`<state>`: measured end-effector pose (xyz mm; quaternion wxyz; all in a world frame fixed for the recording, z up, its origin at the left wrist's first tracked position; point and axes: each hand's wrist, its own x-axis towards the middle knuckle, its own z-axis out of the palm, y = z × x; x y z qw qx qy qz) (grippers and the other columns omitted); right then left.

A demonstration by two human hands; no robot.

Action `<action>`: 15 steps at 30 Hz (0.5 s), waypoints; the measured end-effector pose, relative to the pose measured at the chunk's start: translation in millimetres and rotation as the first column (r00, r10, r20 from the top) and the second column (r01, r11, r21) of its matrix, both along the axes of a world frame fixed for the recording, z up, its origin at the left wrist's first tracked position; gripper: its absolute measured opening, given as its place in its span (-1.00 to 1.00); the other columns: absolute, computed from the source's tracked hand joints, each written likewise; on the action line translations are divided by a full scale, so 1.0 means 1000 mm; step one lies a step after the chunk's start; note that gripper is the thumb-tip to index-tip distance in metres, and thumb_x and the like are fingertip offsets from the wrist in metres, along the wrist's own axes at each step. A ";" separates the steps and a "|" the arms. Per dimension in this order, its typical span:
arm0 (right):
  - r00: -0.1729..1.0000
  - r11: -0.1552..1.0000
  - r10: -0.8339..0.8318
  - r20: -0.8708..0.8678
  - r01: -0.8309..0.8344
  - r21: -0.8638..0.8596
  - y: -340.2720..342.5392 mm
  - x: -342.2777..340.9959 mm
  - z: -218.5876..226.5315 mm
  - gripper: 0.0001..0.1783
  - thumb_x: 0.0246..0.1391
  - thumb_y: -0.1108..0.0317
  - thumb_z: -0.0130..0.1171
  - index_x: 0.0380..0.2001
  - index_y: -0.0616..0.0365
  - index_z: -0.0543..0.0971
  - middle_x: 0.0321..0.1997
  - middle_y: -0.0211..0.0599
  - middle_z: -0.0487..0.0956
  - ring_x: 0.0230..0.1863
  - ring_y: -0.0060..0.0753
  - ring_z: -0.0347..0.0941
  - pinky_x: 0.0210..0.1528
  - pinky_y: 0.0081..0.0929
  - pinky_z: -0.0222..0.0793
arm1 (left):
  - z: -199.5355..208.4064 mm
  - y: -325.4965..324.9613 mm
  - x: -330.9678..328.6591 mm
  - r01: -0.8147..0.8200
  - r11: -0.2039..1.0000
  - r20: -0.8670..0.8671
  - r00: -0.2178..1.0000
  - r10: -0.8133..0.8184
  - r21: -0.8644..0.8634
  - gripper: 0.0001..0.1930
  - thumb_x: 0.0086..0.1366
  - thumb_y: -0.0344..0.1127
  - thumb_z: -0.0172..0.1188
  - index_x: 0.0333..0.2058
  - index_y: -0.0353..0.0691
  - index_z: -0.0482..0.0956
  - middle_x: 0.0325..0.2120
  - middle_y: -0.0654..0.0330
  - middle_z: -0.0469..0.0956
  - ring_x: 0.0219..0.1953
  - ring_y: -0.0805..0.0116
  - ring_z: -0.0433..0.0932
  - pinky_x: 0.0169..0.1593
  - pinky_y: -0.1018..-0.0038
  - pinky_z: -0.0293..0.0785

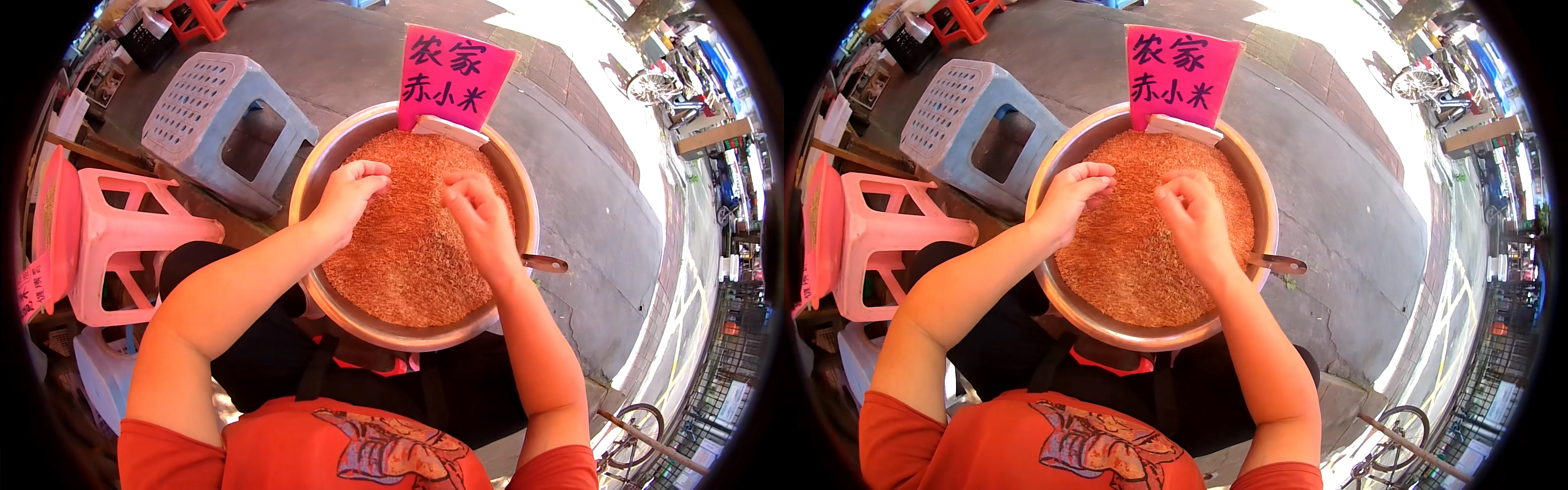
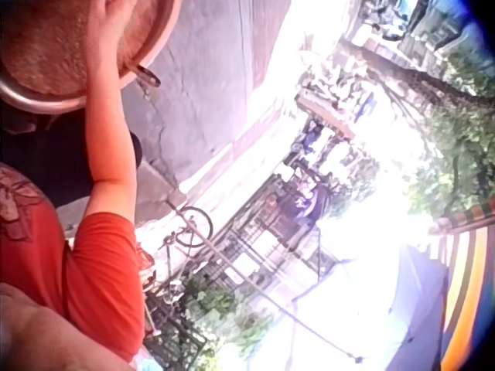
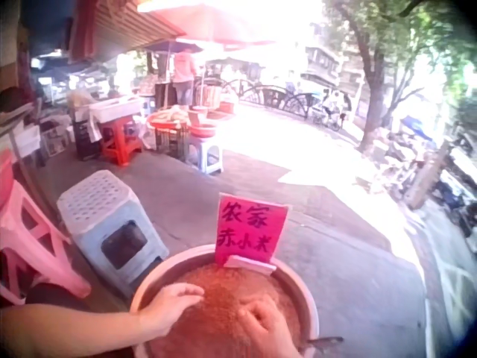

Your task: The person uses their hands to sift through red millet in a large metal bowl, picking up grains and letting them fall back while removing small pieces of debris.

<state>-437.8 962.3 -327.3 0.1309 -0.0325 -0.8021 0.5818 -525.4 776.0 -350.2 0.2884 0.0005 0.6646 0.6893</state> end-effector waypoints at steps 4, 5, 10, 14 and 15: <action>0.864 0.581 -0.490 0.117 0.424 -0.695 0.074 -0.002 0.021 -0.80 0.12 0.27 0.10 -0.28 0.18 0.50 -0.14 -0.33 0.45 -0.11 -0.40 0.34 -0.07 -0.44 0.25 | -0.008 -0.006 -0.001 -0.013 0.995 -0.063 0.998 0.007 -0.099 -0.72 0.19 -0.32 0.13 -0.12 -0.24 0.46 -0.23 0.29 0.48 -0.16 0.54 0.39 -0.11 0.57 0.27; 0.772 0.362 -0.611 0.177 0.471 -0.804 0.102 0.002 0.013 -0.75 0.10 0.27 0.11 -0.20 0.18 0.49 -0.13 -0.32 0.43 -0.11 -0.37 0.34 -0.07 -0.42 0.25 | -0.011 -0.004 -0.001 -0.004 0.995 -0.063 0.998 -0.002 -0.096 -0.72 0.19 -0.32 0.13 -0.12 -0.24 0.46 -0.23 0.29 0.48 -0.16 0.54 0.39 -0.11 0.57 0.27; 0.678 0.142 -0.566 0.469 0.640 -0.755 0.121 0.019 -0.012 -0.58 0.09 0.21 0.15 -0.03 0.17 0.40 -0.07 -0.22 0.39 0.00 -0.25 0.28 -0.04 -0.39 0.29 | -0.054 -0.012 -0.013 -0.046 0.924 -0.101 0.995 0.008 -0.379 -0.40 0.14 -0.15 0.20 0.09 -0.37 0.30 0.05 -0.03 0.29 0.16 0.16 0.23 0.18 0.34 0.17; 0.822 0.807 -0.266 0.504 0.475 -0.349 0.082 0.017 -0.035 -0.40 0.09 0.09 0.11 0.10 0.23 0.31 0.03 -0.12 0.35 0.12 -0.12 0.22 0.14 -0.19 0.16 | -0.062 -0.013 -0.017 -0.003 0.825 -0.048 0.998 -0.029 -0.565 -0.27 0.14 0.05 0.15 0.17 -0.28 0.22 0.19 -0.08 0.06 0.27 0.07 0.02 0.23 0.23 0.07; 0.810 0.897 -0.299 0.504 0.419 -0.142 0.077 0.017 -0.053 -0.35 0.11 0.06 0.07 0.15 0.25 0.27 0.07 -0.09 0.34 0.19 -0.06 0.17 0.23 -0.13 0.07 | -0.060 -0.008 -0.018 0.008 0.825 -0.018 1.000 -0.022 -0.565 -0.27 0.15 0.06 0.13 0.19 -0.26 0.19 0.20 -0.07 0.05 0.27 0.07 -0.01 0.24 0.21 0.07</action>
